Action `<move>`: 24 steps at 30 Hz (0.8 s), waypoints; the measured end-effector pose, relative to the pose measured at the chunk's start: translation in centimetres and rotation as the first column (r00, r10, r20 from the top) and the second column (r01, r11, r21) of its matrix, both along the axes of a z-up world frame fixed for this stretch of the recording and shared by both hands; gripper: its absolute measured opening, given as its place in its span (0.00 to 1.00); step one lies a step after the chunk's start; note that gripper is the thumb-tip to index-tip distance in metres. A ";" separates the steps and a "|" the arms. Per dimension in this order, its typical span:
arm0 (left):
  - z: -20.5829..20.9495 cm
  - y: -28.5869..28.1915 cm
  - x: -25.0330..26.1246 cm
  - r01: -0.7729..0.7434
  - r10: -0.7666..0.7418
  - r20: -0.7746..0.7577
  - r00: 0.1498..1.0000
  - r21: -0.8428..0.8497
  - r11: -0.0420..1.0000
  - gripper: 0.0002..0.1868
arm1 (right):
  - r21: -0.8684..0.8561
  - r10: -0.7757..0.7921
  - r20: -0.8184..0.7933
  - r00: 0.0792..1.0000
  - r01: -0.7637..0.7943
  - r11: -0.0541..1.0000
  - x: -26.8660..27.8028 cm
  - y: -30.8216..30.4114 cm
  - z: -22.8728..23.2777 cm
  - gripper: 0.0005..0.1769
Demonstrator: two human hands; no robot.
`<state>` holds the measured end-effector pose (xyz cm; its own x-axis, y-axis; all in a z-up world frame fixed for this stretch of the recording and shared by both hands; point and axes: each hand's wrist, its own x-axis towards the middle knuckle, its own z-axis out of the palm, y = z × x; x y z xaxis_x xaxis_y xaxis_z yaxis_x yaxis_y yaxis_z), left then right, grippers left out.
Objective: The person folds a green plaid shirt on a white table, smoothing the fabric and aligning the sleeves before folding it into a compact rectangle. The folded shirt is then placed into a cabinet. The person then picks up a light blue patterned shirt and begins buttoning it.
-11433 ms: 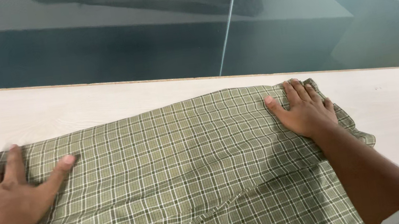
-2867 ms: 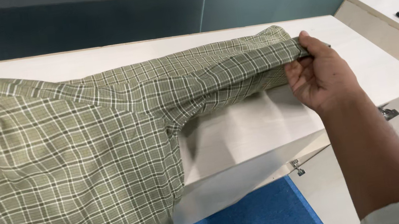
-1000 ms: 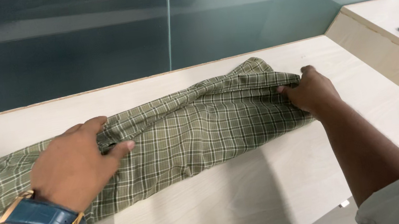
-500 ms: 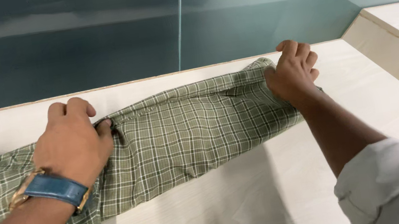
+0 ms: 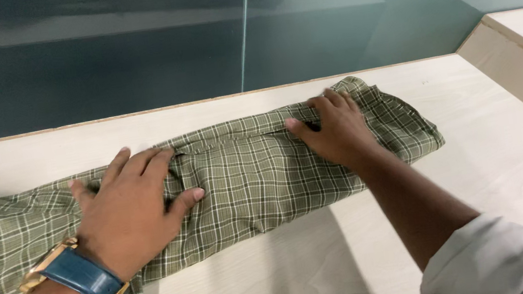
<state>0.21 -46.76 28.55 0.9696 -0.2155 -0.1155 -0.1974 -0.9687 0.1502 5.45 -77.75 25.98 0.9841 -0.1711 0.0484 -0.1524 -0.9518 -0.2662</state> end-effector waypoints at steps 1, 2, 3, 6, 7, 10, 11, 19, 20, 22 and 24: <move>-0.1 -0.4 0.0 0.035 -0.033 0.072 0.997 -0.025 0.999 0.43 | 0.008 0.056 0.111 0.992 -0.057 0.998 0.1 1.2 -0.1 0.43; -0.3 -0.9 -0.1 0.166 -0.138 0.212 0.967 -0.118 0.979 0.45 | 0.121 0.084 0.151 0.985 -0.103 0.987 0.1 2.7 -0.4 0.41; -0.4 -1.7 -0.3 0.299 -0.218 0.355 0.909 -0.191 0.935 0.47 | 0.231 0.108 0.193 0.975 -0.153 0.961 0.2 4.4 -0.6 0.40; -0.7 -4.3 -1.3 0.608 -0.380 0.613 0.692 -0.212 0.765 0.45 | 0.139 0.303 0.287 0.909 -0.353 0.925 1.0 9.0 -0.2 0.33; -0.5 -5.4 -1.7 0.683 -0.420 0.667 0.615 -0.185 0.706 0.44 | 0.171 0.302 0.199 0.932 -0.336 0.926 1.5 10.8 -0.1 0.35; 0.5 -8.1 -2.8 0.816 -0.578 0.623 0.527 -0.184 0.547 0.39 | 0.079 0.342 0.098 0.935 -0.350 0.934 2.2 14.0 0.3 0.36; 0.9 -8.7 -3.4 0.830 -0.617 0.570 0.543 -0.254 0.496 0.36 | 0.016 0.362 0.090 0.928 -0.364 0.931 2.3 14.5 0.5 0.35; 3.0 -10.6 -7.4 0.948 -0.584 0.751 0.308 -0.187 0.259 0.37 | 0.122 0.308 -0.050 0.950 -0.300 0.946 3.1 15.0 2.0 0.38; 3.0 -10.9 -8.2 0.953 -0.530 0.795 0.294 -0.200 0.228 0.32 | 0.128 0.291 -0.085 0.953 -0.279 0.952 3.2 15.0 2.2 0.38; 3.0 -10.9 -8.6 0.953 -0.490 0.821 0.293 -0.206 0.224 0.32 | 0.167 0.270 -0.104 0.957 -0.251 0.953 3.5 14.9 2.7 0.38; 2.6 -10.7 -8.5 0.941 -0.520 0.792 0.319 -0.198 0.275 0.42 | 0.198 0.264 -0.112 0.958 -0.239 0.951 3.7 14.5 3.1 0.38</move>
